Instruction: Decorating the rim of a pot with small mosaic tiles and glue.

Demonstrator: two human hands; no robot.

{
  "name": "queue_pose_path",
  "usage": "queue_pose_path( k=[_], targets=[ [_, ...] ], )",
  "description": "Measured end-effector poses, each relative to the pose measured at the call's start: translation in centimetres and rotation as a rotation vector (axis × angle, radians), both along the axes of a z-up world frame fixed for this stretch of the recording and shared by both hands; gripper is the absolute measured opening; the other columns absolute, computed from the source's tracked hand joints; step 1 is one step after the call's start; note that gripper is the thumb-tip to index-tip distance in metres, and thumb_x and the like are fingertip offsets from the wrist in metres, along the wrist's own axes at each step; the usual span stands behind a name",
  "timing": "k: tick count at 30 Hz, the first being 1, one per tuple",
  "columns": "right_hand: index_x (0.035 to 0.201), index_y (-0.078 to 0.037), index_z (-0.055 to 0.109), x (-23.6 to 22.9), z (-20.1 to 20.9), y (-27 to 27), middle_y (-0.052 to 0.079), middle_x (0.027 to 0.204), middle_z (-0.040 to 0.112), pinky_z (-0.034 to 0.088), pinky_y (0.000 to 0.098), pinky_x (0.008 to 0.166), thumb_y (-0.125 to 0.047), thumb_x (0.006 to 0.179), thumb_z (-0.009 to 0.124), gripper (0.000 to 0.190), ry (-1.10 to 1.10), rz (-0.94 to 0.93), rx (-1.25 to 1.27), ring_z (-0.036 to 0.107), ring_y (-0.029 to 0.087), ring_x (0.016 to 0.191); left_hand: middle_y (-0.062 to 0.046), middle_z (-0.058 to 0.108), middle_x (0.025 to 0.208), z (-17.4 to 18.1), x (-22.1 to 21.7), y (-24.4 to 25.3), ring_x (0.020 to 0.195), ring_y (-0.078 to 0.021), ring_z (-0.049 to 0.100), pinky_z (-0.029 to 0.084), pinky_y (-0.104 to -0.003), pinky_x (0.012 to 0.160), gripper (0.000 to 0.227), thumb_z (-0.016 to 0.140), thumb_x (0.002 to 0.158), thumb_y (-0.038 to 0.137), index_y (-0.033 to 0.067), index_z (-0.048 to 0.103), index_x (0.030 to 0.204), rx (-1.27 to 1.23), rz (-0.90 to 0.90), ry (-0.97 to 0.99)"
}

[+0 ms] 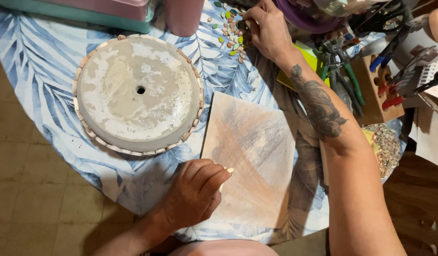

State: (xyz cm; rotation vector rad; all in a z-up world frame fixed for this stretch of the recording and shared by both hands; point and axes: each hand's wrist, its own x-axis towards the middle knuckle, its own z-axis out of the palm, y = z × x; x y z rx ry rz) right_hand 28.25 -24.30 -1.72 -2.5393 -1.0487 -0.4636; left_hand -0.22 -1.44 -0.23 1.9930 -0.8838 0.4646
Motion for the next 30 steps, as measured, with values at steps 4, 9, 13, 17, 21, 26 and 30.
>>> queue_pose_path(
  k=[4,9,13,17,21,26,30],
  targets=[
    [0.091,0.001,0.06,0.8,-0.7,-0.1,0.015,0.085,0.047,0.04,0.0366,0.052,0.007,0.077,0.049,0.018,-0.019,-0.034,-0.018,0.051,0.029,0.068,-0.01,0.051,0.095,-0.2,0.0,0.0,0.083,-0.0274,0.048,0.04,-0.038,0.072,0.03,0.041,0.074,0.001,0.0031,0.045,0.104,-0.001,-0.009,-0.006],
    [0.092,0.003,0.061,1.5,-1.4,0.6,0.017,0.084,0.05,0.042,0.0374,0.055,0.005,0.081,0.049,0.017,-0.04,-0.044,0.003,0.053,0.03,0.067,-0.009,0.05,0.092,0.0,0.1,0.1,0.082,-0.0267,0.048,0.04,-0.038,0.071,0.031,0.041,0.072,0.0,0.003,0.046,0.103,-0.016,-0.018,-0.006],
    [0.095,-0.006,0.059,1.6,-1.5,1.8,0.018,0.086,0.053,0.04,0.047,0.044,-0.013,0.086,0.051,0.014,-0.105,-0.23,-0.148,0.053,0.04,0.063,-0.009,0.05,0.092,0.1,0.2,0.0,0.083,-0.0267,0.047,0.04,-0.038,0.071,0.03,0.041,0.072,-0.001,0.0028,0.046,0.101,-0.01,-0.016,-0.005],
    [0.08,-0.01,0.057,2.5,-2.7,2.3,0.01,0.073,0.056,0.035,0.0456,0.033,-0.022,0.084,0.053,0.013,-0.263,-0.303,-0.287,0.052,0.038,0.051,-0.01,0.05,0.091,0.3,0.3,0.1,0.081,-0.0269,0.047,0.039,-0.038,0.07,0.028,0.039,0.074,-0.001,0.002,0.047,0.1,-0.004,-0.008,-0.015],
    [0.08,-0.012,0.058,3.4,-3.9,2.0,0.006,0.077,0.056,0.033,0.0415,0.032,-0.023,0.085,0.052,0.013,-0.376,-0.278,-0.322,0.051,0.033,0.048,-0.009,0.051,0.092,0.2,0.2,0.2,0.082,-0.0266,0.049,0.038,-0.037,0.07,0.031,0.041,0.071,0.0,0.0034,0.047,0.101,0.015,0.004,-0.001],
    [0.08,-0.017,0.057,2.1,-2.1,2.1,0.011,0.072,0.057,0.042,0.0468,0.04,-0.028,0.08,0.059,0.012,-0.171,-0.407,-0.29,0.054,0.034,0.059,-0.01,0.054,0.089,0.4,0.1,0.3,0.082,-0.0282,0.052,0.041,-0.037,0.071,0.033,0.046,0.066,0.0,0.0034,0.049,0.098,0.028,0.044,-0.021],
    [0.073,-0.011,0.056,-6.6,3.4,2.3,0.005,0.067,0.056,0.039,0.0353,0.05,-0.007,0.075,0.056,0.005,-0.057,-0.135,0.012,0.053,0.023,0.058,-0.014,0.053,0.087,1.2,0.0,0.5,0.08,-0.0277,0.049,0.042,-0.035,0.072,0.027,0.048,0.067,-0.004,-0.0017,0.051,0.094,0.031,0.031,-0.063]
  ],
)
